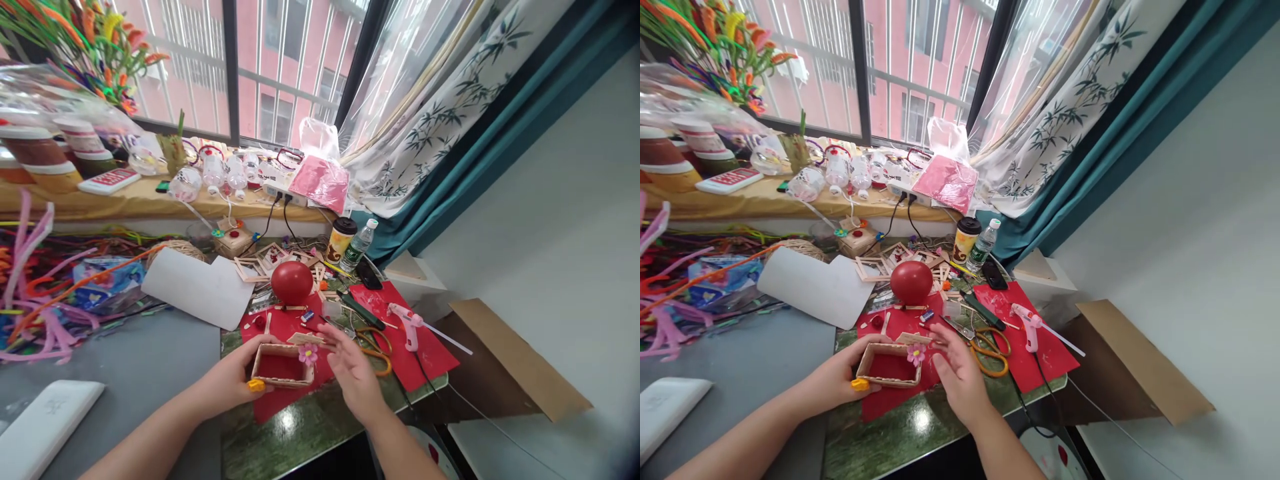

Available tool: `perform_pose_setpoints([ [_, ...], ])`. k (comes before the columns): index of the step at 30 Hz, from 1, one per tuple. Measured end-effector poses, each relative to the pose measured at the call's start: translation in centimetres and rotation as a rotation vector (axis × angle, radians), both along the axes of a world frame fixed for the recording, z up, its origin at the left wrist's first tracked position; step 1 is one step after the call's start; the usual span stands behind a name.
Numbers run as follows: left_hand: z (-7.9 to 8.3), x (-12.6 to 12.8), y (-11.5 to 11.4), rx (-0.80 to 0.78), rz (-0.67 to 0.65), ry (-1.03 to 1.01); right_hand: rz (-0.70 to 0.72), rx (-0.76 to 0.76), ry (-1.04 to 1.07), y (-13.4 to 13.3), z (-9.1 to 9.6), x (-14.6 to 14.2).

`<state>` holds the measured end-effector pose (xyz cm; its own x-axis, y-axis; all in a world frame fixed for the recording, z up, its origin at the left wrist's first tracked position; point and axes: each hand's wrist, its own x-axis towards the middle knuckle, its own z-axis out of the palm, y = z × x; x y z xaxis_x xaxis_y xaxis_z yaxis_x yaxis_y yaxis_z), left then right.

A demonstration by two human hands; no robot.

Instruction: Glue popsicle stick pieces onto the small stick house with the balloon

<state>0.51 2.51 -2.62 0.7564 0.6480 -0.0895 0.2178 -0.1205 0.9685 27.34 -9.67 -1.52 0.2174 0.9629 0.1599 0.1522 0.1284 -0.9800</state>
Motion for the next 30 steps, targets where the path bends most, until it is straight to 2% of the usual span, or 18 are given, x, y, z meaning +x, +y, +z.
perform_pose_setpoints([
  [1,0.0,0.0,-0.1,0.01,-0.002,0.003,0.046,-0.022,0.111,1.0,0.3,-1.2],
  [3,0.0,0.0,-0.2,0.017,-0.006,-0.001,0.041,-0.068,0.218,2.4,0.4,-2.7],
  [6,0.0,0.0,-0.2,0.013,-0.011,-0.03,-0.094,-0.101,0.202,3.1,0.1,-3.6],
  [8,0.1,0.1,-0.2,0.015,-0.012,-0.05,-0.148,-0.118,0.186,3.1,-0.1,-3.8],
  [16,0.5,0.1,-0.5,-0.015,-0.042,-0.175,-0.221,-0.168,0.14,2.9,0.1,-4.8],
  [21,0.4,-0.1,-0.5,0.014,-0.03,-0.197,-0.254,-0.178,0.141,2.9,-0.4,-5.1],
  [30,-0.2,-0.3,-0.3,0.033,-0.034,-0.214,-0.273,-0.121,0.191,2.3,-1.2,-5.3],
])
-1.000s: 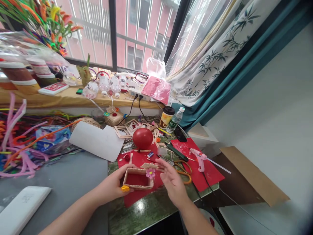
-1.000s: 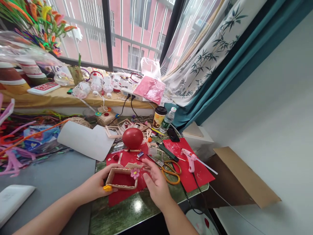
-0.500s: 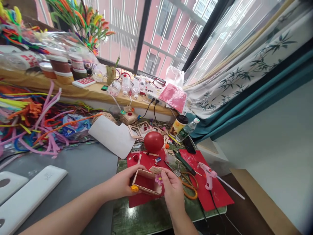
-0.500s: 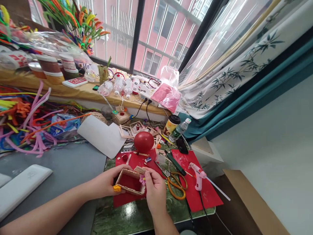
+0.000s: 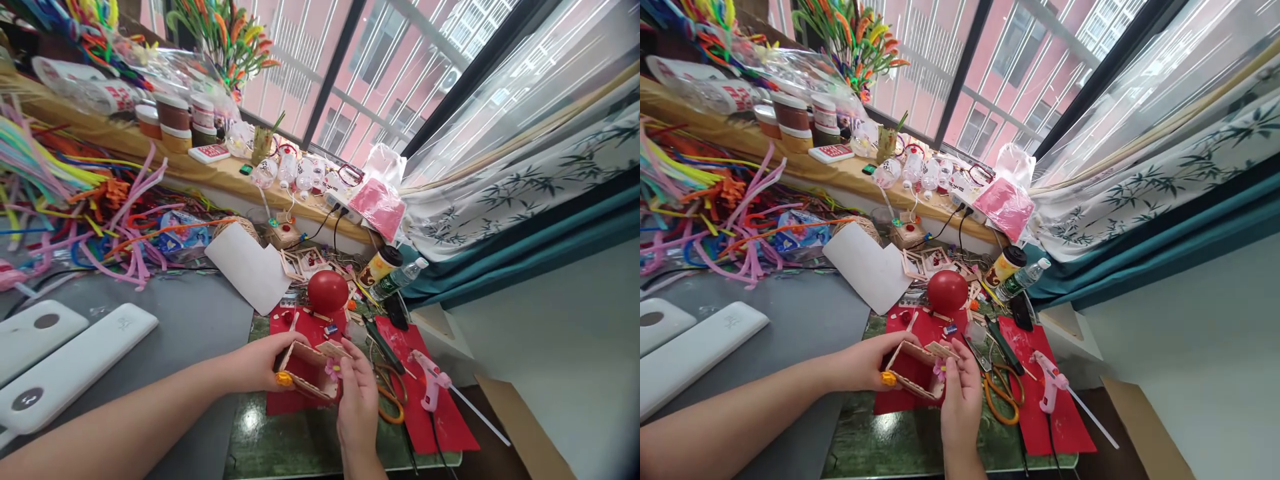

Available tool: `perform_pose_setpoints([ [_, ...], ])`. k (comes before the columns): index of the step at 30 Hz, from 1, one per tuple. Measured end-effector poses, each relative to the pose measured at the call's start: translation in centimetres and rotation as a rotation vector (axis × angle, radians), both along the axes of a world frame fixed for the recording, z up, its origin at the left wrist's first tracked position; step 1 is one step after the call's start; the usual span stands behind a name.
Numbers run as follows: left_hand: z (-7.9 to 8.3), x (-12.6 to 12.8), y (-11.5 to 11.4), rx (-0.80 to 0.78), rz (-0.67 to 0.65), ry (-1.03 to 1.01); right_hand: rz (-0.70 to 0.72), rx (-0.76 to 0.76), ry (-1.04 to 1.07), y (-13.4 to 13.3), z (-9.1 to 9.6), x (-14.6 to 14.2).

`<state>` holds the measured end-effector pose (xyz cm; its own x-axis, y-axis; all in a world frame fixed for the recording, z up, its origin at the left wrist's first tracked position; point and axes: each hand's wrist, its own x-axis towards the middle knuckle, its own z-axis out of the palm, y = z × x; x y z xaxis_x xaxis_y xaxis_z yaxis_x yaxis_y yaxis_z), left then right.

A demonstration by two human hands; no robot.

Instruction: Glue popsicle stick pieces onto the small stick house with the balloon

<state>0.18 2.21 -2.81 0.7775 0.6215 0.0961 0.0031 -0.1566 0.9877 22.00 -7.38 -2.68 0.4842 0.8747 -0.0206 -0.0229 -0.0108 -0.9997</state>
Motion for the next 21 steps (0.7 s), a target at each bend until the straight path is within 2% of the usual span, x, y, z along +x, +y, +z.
perform_pose_setpoints([
  [6,-0.3,0.0,-0.1,0.01,0.028,0.038,-0.016,0.067,0.018,-0.2,-0.7,-0.5],
  [11,-0.7,-0.7,0.0,0.012,0.061,0.073,-0.027,0.139,0.035,-1.3,-2.5,-0.6],
  [14,-0.6,-1.5,0.5,0.044,0.038,0.091,0.041,0.194,-0.042,-2.8,-3.7,-0.2],
  [18,-0.3,-2.1,0.7,0.152,0.038,0.139,0.179,0.074,-0.1,-4.1,-5.2,0.7],
  [21,0.0,-1.6,0.7,0.133,0.078,0.184,0.194,-0.007,-0.078,-3.5,-5.3,1.0],
])
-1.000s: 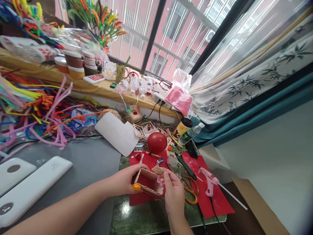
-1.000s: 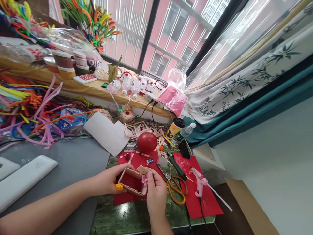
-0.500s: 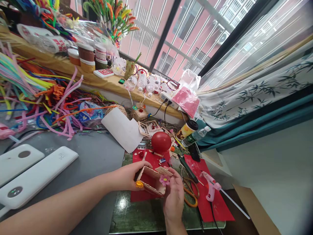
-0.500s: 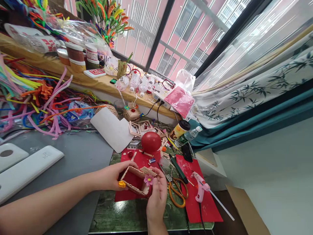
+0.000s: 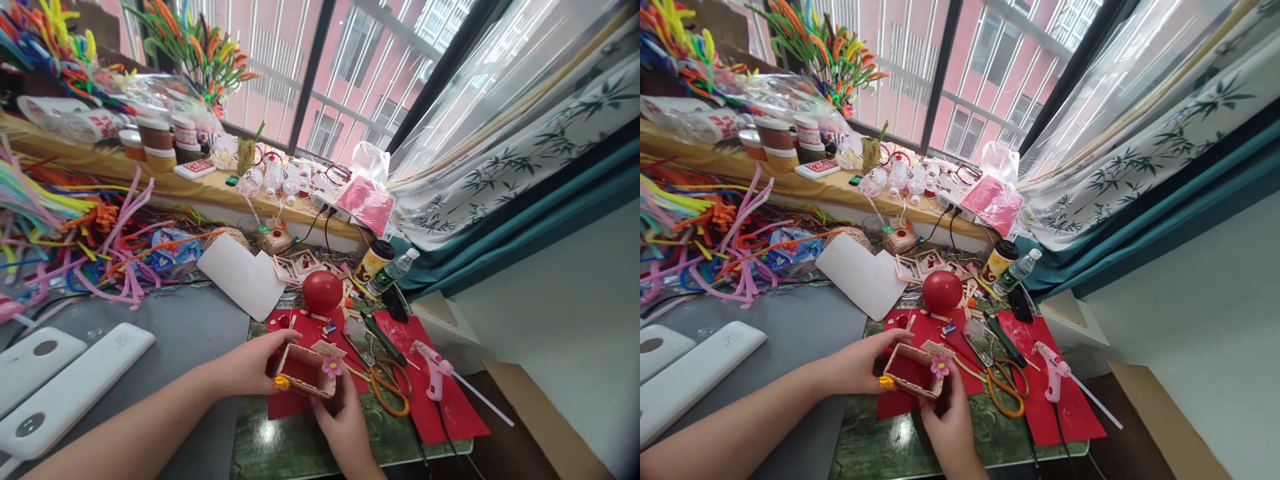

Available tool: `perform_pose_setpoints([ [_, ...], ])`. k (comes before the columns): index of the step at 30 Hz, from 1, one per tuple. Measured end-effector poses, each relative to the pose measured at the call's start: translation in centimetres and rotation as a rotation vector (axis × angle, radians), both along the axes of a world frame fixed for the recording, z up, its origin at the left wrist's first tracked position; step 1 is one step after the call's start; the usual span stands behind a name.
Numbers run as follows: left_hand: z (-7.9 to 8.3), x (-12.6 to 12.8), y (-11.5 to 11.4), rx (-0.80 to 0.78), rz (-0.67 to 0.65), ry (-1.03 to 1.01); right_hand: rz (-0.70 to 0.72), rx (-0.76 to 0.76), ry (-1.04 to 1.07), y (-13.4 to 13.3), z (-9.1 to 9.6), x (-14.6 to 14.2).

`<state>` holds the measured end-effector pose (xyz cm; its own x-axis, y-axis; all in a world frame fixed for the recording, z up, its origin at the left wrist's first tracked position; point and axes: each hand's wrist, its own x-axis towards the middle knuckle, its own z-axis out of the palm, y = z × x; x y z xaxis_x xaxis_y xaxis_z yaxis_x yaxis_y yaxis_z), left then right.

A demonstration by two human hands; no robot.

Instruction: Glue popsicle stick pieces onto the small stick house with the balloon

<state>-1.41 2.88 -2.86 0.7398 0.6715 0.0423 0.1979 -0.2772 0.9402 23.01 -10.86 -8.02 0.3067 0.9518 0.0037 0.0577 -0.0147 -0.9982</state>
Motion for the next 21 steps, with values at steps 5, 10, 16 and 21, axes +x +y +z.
perform_pose_setpoints([
  [5,-0.1,0.7,0.5,-0.139,0.11,-0.192,0.059,0.053,0.111,2.9,2.7,-0.4],
  [10,-0.2,0.6,1.1,-0.13,0.155,-0.208,0.043,0.145,0.183,5.3,4.7,0.1],
  [16,0.3,1.2,0.0,0.001,0.058,-0.026,0.121,0.108,0.314,7.0,6.3,1.2],
  [21,0.3,1.3,-0.3,0.107,0.027,0.051,0.039,0.076,0.257,7.4,6.2,0.2],
])
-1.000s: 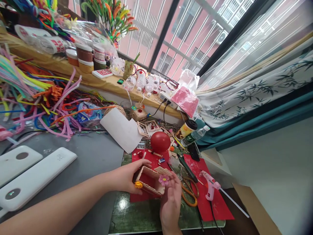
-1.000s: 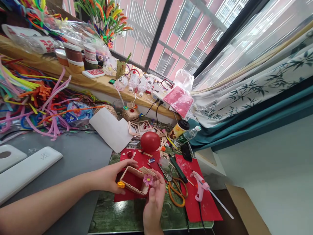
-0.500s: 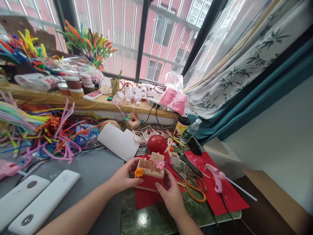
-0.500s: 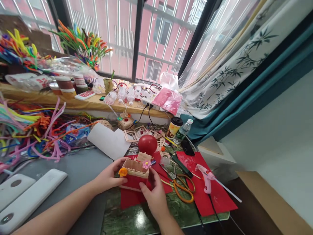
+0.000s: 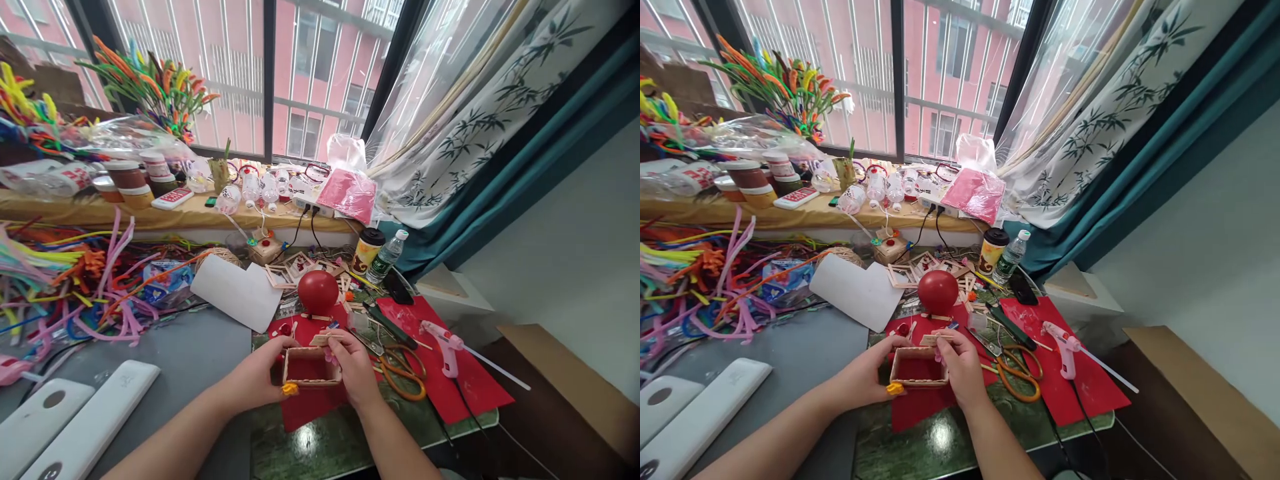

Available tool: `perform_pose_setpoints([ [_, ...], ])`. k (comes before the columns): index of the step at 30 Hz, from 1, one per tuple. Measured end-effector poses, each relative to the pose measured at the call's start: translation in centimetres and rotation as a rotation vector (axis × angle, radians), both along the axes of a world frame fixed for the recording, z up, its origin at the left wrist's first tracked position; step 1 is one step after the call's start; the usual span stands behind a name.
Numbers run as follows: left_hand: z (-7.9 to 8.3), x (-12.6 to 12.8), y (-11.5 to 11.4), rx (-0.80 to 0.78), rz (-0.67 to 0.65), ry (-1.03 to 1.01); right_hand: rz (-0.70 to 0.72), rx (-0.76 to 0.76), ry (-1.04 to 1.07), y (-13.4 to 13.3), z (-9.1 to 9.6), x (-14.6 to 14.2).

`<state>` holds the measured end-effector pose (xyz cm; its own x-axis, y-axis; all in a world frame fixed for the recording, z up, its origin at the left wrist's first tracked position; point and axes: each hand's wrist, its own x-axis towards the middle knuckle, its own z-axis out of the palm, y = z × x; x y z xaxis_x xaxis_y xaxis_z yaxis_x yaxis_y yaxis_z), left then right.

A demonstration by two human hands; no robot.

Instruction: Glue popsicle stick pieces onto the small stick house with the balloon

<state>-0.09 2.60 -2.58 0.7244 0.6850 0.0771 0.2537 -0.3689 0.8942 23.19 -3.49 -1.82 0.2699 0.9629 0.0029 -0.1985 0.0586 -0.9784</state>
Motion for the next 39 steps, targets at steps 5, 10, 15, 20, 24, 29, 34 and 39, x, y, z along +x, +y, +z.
perform_pose_setpoints([
  [5,-0.2,-0.2,0.3,0.014,-0.003,0.018,-0.079,-0.01,-0.007,0.1,-0.7,-0.8],
  [10,-0.1,-0.2,0.4,0.003,-0.003,0.032,-0.107,-0.028,-0.014,0.1,-0.7,-0.7],
  [15,-0.3,0.0,0.4,-0.015,-0.005,0.002,-0.1,-0.015,0.006,-0.4,-1.1,-0.3],
  [20,-0.3,0.0,0.3,-0.005,0.014,-0.021,-0.139,-0.02,0.062,-1.1,-1.9,-0.7],
  [24,-0.3,-0.3,0.3,0.018,-0.005,-0.006,-0.155,0.001,0.024,-1.3,-2.3,-0.9],
  [29,-0.7,-0.7,0.4,0.176,-0.062,-0.031,-0.093,0.088,-0.042,-1.5,-2.6,-0.7],
  [34,-0.1,-0.5,0.5,0.333,-0.123,-0.135,-0.061,0.248,-0.126,-1.7,-3.1,-0.7],
  [39,0.4,-0.3,0.5,0.399,-0.139,-0.155,-0.069,0.314,-0.14,-1.6,-3.3,-0.9],
])
